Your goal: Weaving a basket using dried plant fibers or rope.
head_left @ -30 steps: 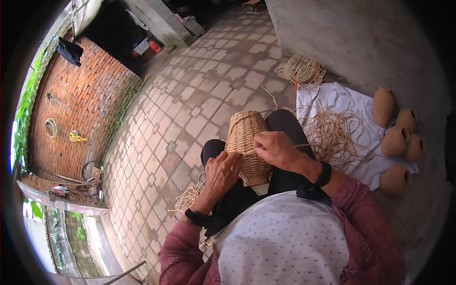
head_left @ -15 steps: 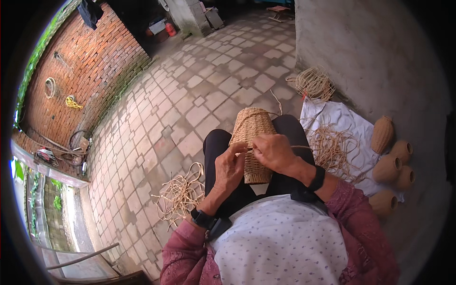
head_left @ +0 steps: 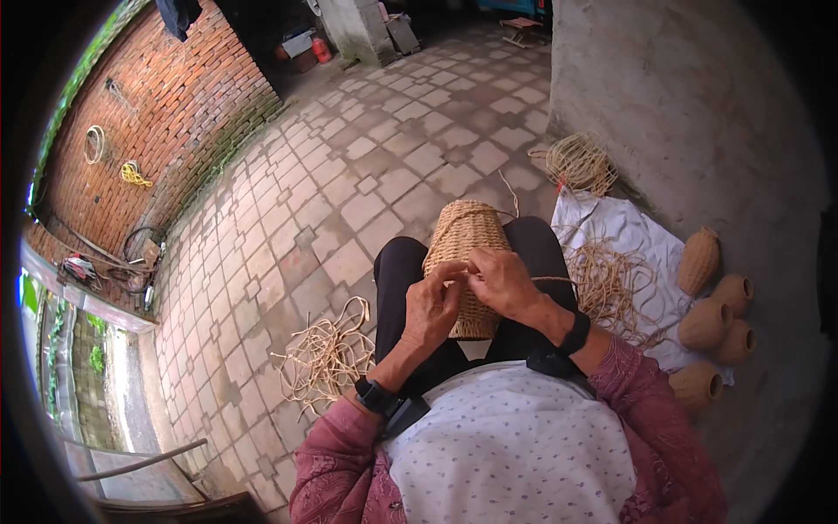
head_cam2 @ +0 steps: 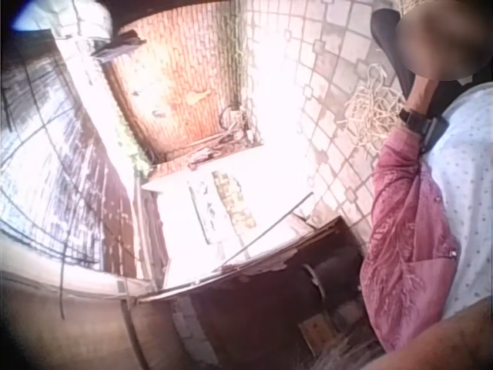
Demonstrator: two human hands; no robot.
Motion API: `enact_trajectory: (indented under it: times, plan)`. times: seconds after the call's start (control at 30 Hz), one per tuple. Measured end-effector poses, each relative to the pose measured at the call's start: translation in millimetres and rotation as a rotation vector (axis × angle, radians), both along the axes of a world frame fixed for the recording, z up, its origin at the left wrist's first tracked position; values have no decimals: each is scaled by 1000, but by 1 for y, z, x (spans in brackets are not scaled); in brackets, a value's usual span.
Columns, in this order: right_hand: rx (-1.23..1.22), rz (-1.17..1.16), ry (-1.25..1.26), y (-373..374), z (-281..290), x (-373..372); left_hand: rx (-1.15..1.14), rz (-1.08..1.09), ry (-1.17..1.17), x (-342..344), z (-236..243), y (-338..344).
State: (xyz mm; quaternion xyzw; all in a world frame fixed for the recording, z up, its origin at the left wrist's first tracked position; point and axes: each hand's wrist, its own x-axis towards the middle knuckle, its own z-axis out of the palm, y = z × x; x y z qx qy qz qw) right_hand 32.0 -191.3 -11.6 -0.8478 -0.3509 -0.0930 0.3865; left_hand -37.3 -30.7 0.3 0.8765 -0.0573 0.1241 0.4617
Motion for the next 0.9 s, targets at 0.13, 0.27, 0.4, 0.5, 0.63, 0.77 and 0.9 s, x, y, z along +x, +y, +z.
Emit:
enact_trajectory:
  times: [0.13,0.27,0.4,0.5,0.63,0.77,0.9]
  plan:
    - [146,95,194,-20,13,-5,-11,-26,5,1,-2,3]
    - [191,34,156,-34,7,-6,-27,-58,90,2,6,3]
    - [163,101,-43,-32,0,-6,-170,-90,346,6,20,0]
    - [80,38,-127,-26,1,-10,-329,-108,474,5,21,3]
    - [84,13,-143,-24,-6,-4,-577,-219,563,3,31,0]
    - [-42,52,-183,-22,2,-1,-844,-220,627,5,23,7]
    - [-208,124,-299,-13,7,0,-907,-157,643,-5,21,7]
